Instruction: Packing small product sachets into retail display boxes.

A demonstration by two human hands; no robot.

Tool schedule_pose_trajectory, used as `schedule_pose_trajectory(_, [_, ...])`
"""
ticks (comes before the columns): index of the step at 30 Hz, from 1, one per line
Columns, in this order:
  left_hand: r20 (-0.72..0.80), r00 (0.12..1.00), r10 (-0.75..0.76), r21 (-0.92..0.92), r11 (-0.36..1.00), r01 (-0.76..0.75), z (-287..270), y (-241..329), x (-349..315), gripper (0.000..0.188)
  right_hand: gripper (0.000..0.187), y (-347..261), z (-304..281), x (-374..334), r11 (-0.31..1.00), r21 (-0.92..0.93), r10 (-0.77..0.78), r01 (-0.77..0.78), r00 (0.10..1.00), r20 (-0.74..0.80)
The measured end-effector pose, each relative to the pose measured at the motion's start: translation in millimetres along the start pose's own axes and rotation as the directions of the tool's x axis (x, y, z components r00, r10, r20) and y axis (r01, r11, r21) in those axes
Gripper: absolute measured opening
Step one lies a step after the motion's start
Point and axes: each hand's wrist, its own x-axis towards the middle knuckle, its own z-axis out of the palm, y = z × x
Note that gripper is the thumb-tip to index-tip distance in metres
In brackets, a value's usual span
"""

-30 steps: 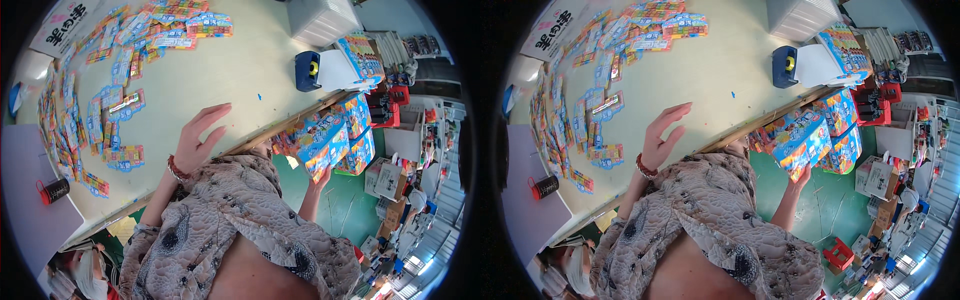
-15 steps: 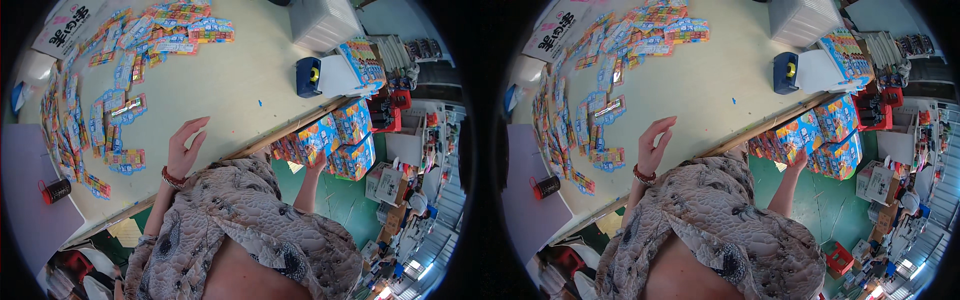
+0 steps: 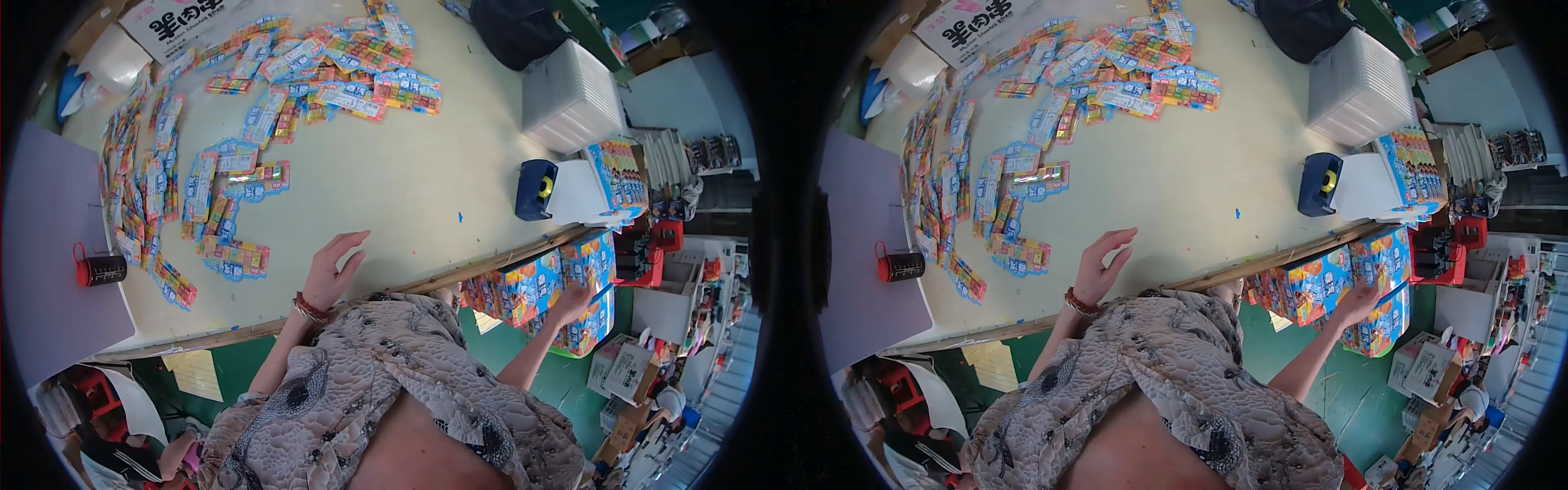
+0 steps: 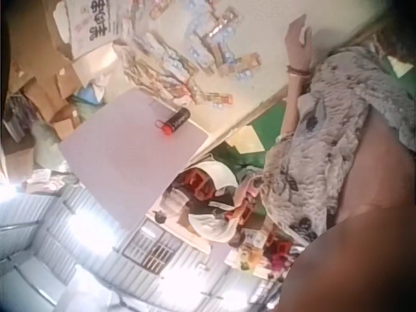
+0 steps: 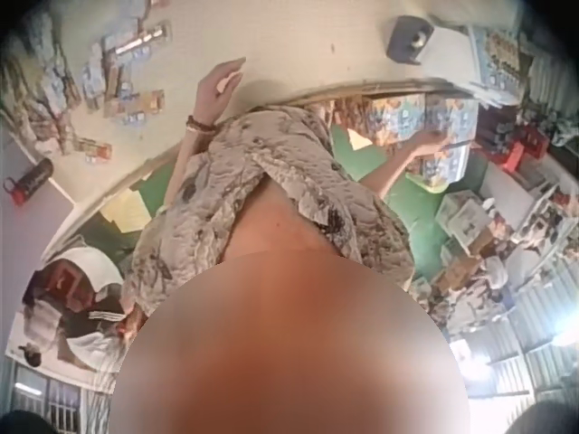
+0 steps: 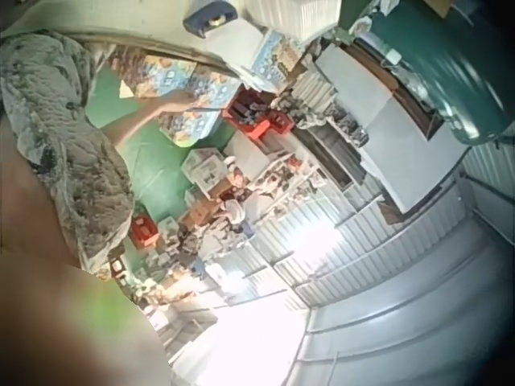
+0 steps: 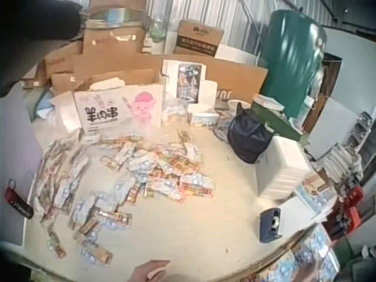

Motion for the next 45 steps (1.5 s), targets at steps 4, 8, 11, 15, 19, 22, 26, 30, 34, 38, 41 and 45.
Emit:
schedule_pose_trajectory(4, [-0.006, 1.000, -0.011, 0.075, 0.997, 0.011, -5, -6, -5, 0.031, 0.026, -103, -10, 69, 0.900, 0.236, -0.304, 0.367, 0.916, -0.264])
schedule_pose_trajectory(8, [-0.021, 1.000, -0.004, 0.106, 0.994, 0.006, -8, -8, -7, 0.031, 0.025, -156, 26, 177, 0.637, -0.054, -0.755, 0.769, 0.608, -0.248])
schedule_pose_trajectory(11, [-0.091, 0.995, -0.036, 0.174, 0.983, 0.052, -17, -3, -19, 0.031, 0.030, -102, 102, 294, 0.817, 0.026, -0.572, 0.576, 0.815, -0.092])
schedule_pose_trajectory(15, [-0.175, 0.983, -0.062, 0.092, 0.993, 0.079, -17, -27, -28, 0.030, 0.082, 30, 143, 405, 0.922, -0.369, -0.041, 0.114, 0.979, 0.198])
schedule_pose_trajectory(19, [-0.239, 0.957, -0.164, 0.202, 0.956, 0.214, -18, -15, -43, 0.030, 0.107, 24, 230, 301, 0.854, -0.477, -0.049, 0.210, 0.944, 0.327])
schedule_pose_trajectory(22, [-0.241, 0.957, -0.159, 0.169, 0.965, 0.203, -15, -14, -45, 0.030, 0.103, 32, 220, 313, 0.885, -0.420, -0.061, 0.200, 0.945, 0.322])
schedule_pose_trajectory(26, [-0.280, 0.946, -0.165, 0.240, 0.942, 0.236, -13, -14, -48, 0.029, 0.101, 15, 216, 338, 0.802, -0.512, -0.078, 0.308, 0.904, 0.421])
schedule_pose_trajectory(30, [-0.276, 0.953, -0.127, 0.282, 0.937, 0.206, -4, -15, -48, 0.029, 0.100, 4, 206, 348, 0.671, -0.579, -0.170, 0.463, 0.857, 0.487])
schedule_pose_trajectory(34, [-0.214, 0.962, -0.169, 0.262, 0.939, 0.223, 3, -11, -46, 0.029, 0.100, -7, 194, 354, 0.518, -0.658, -0.199, 0.547, 0.825, 0.529])
schedule_pose_trajectory(38, [-0.236, 0.955, -0.178, 0.277, 0.930, 0.242, 4, -12, -51, 0.029, 0.099, -48, 173, 323, 0.623, -0.498, -0.277, 0.603, 0.766, 0.580])
schedule_pose_trajectory(41, [-0.166, 0.972, -0.164, 0.245, 0.948, 0.202, 3, -22, -39, 0.028, 0.095, 35, 189, 380, 0.769, -0.312, -0.350, 0.558, 0.776, 0.524])
schedule_pose_trajectory(45, [-0.161, 0.976, -0.144, 0.339, 0.921, 0.192, 1, -21, -43, 0.029, 0.088, 1, 199, 344, 0.741, -0.225, -0.407, 0.633, 0.689, 0.600])
